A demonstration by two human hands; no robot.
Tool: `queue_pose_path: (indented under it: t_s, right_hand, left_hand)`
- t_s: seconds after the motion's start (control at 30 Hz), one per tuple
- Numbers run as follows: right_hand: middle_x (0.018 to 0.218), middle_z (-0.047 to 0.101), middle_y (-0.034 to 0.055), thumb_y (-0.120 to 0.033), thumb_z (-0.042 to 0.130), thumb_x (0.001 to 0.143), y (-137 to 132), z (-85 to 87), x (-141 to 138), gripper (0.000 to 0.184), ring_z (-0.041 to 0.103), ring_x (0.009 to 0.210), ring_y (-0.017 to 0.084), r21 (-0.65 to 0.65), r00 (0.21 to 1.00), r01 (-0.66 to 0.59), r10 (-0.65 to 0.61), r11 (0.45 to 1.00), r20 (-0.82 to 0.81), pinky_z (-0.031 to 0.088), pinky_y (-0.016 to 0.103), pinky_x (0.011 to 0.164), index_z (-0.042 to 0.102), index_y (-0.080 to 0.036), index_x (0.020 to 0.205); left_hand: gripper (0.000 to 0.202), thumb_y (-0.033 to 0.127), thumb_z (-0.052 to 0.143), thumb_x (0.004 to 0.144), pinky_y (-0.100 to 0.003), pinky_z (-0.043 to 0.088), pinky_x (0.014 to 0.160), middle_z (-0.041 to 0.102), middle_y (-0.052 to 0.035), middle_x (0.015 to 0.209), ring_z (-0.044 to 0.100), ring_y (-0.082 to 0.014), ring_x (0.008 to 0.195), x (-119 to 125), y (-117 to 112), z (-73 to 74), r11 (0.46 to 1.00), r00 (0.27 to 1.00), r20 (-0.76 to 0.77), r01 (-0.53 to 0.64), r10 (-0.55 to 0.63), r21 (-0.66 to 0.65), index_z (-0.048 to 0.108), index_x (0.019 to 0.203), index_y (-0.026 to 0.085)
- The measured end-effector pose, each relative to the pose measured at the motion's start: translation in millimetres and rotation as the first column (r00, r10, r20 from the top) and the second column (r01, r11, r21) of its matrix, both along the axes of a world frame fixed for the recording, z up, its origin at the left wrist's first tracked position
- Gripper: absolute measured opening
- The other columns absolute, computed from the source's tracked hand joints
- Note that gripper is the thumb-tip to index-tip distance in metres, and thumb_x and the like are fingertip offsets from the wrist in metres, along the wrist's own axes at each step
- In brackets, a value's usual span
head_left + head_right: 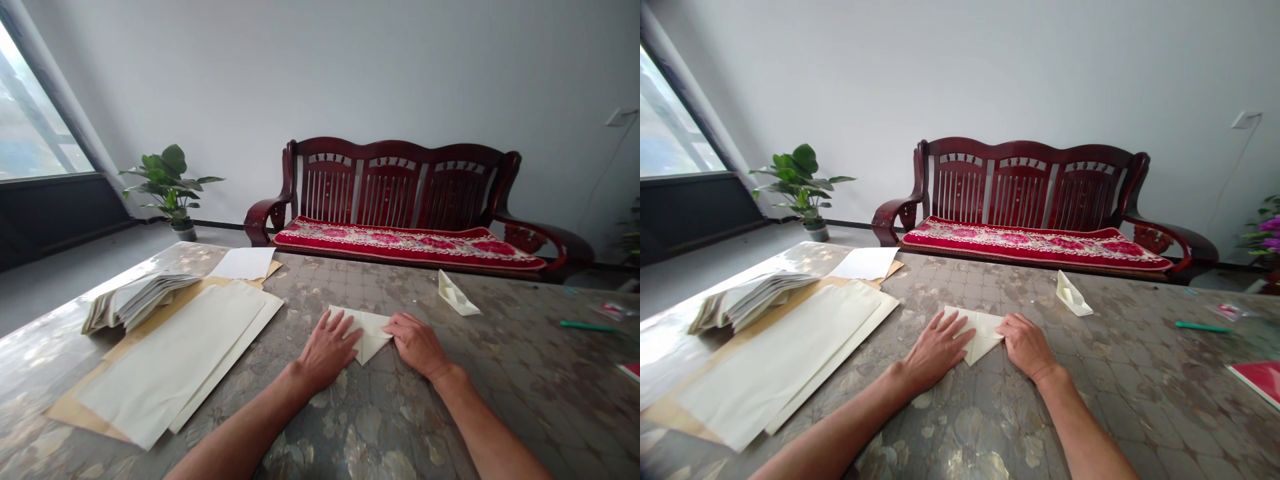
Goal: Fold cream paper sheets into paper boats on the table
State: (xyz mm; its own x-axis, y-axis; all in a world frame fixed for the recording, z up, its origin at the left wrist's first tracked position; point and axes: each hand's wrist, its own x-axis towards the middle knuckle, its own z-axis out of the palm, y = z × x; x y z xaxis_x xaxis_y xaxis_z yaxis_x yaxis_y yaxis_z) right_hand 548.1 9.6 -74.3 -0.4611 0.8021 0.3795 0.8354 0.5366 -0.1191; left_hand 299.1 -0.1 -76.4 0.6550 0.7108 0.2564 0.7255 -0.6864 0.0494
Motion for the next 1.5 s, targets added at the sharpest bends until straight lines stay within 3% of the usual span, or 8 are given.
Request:
queue_pose_path:
  t_s: [0.27, 0.53, 0.67, 0.8, 0.9, 1.07, 1.3, 1.5]
  right_hand:
    - [0.091, 0.069, 0.0024, -0.005, 0.047, 0.083, 1.2, -1.5, 2.7, 0.037, 0.059, 0.091, 0.019, 0.008, 1.0, 0.018, -0.018, 1.0, -0.01, 0.047, 0.028, 0.081, 0.074, -0.027, 0.096]
    - [0.094, 0.071, 0.0027, -0.003, 0.046, 0.082, 3.6, -4.6, 7.8, 0.04, 0.061, 0.092, 0.019, 0.021, 0.999, 0.022, -0.022, 1.0, -0.026, 0.049, 0.03, 0.084, 0.075, -0.026, 0.096]
    - [0.09, 0.072, 0.0038, 0.0, 0.043, 0.078, 5.9, -4.0, 13.8, 0.041, 0.063, 0.089, 0.02, 0.048, 0.985, 0.17, -0.167, 0.984, -0.051, 0.05, 0.031, 0.081, 0.076, -0.023, 0.085]
    - [0.106, 0.072, 0.0066, -0.004, 0.04, 0.082, 1.9, 3.9, 1.5, 0.043, 0.063, 0.101, 0.022, 0.141, 0.959, 0.216, -0.183, 0.966, -0.218, 0.05, 0.036, 0.093, 0.074, -0.022, 0.102]
    - [0.12, 0.068, 0.0057, -0.012, 0.037, 0.09, -8.4, 9.9, -25.8, 0.046, 0.06, 0.113, 0.02, 0.051, 0.953, 0.042, -0.025, 0.998, -0.302, 0.047, 0.037, 0.102, 0.066, -0.024, 0.123]
    - [0.147, 0.048, 0.0098, -0.034, 0.032, 0.1, -24.5, 4.6, -60.3, 0.052, 0.045, 0.134, 0.021, -0.179, 0.946, -0.101, 0.038, 0.979, -0.323, 0.041, 0.039, 0.11, 0.036, -0.019, 0.15]
    - [0.159, 0.022, 0.012, -0.052, 0.022, 0.1, -26.3, -14.1, -51.4, 0.066, 0.022, 0.146, 0.025, -0.322, 0.999, -0.019, 0.006, 0.947, -0.041, 0.023, 0.046, 0.12, 0.018, -0.015, 0.155]
    - [0.161, 0.009, 0.0102, -0.06, 0.017, 0.098, -21.9, -4.1, -34.2, 0.073, 0.008, 0.149, 0.025, -0.467, 0.992, 0.091, -0.039, 0.88, 0.12, 0.013, 0.046, 0.121, 0.019, -0.013, 0.154]
  left_hand:
    - [0.051, 0.017, 0.044, 0.093, -0.041, 0.028, 0.114, 0.045, -0.0071, 0.15, 0.037, -0.0236, 0.14, 7.5, -1.6, -0.9, 0.989, 0.993, 0.017, 0.116, -0.115, -0.096, 0.043, 0.143, 0.022]
    - [0.054, 0.046, 0.046, 0.095, -0.046, 0.025, 0.115, 0.037, -0.0079, 0.155, 0.031, -0.0284, 0.143, 4.2, -4.4, -9.2, 0.992, 0.996, 0.022, 0.085, -0.083, -0.09, 0.039, 0.146, 0.028]
    - [0.053, 0.048, 0.045, 0.095, -0.049, 0.026, 0.115, 0.035, -0.0058, 0.155, 0.03, -0.0293, 0.143, 3.9, -5.3, -8.5, 0.991, 0.997, 0.039, 0.074, -0.07, -0.112, 0.039, 0.145, 0.032]
    - [0.053, 0.05, 0.044, 0.096, -0.052, 0.026, 0.114, 0.037, -0.0055, 0.155, 0.03, -0.0307, 0.143, 6.3, -7.5, -6.0, 0.989, 0.998, 0.036, 0.053, -0.048, -0.137, 0.039, 0.145, 0.032]
    - [0.053, 0.05, 0.043, 0.096, -0.053, 0.026, 0.114, 0.036, -0.0056, 0.155, 0.03, -0.0304, 0.143, 7.9, -7.9, -8.0, 0.992, 0.998, 0.042, 0.049, -0.044, -0.115, 0.038, 0.145, 0.033]
    - [0.056, 0.051, 0.038, 0.097, -0.048, 0.027, 0.115, 0.031, -0.0064, 0.158, 0.03, -0.0289, 0.143, 9.5, -4.9, -15.7, 0.997, 0.998, 0.049, 0.048, -0.045, -0.063, 0.033, 0.149, 0.029]
    - [0.064, 0.047, 0.042, 0.097, -0.045, 0.026, 0.116, 0.032, -0.005, 0.157, 0.031, -0.0273, 0.143, 4.5, -3.1, -9.9, 0.991, 0.996, 0.051, 0.084, -0.079, -0.104, 0.021, 0.153, 0.027]
    - [0.064, 0.053, 0.044, 0.095, -0.042, 0.023, 0.118, 0.036, -0.0082, 0.155, 0.03, -0.026, 0.144, -8.0, -3.7, -5.3, 0.983, 0.994, 0.032, 0.105, -0.102, -0.147, 0.033, 0.149, 0.022]
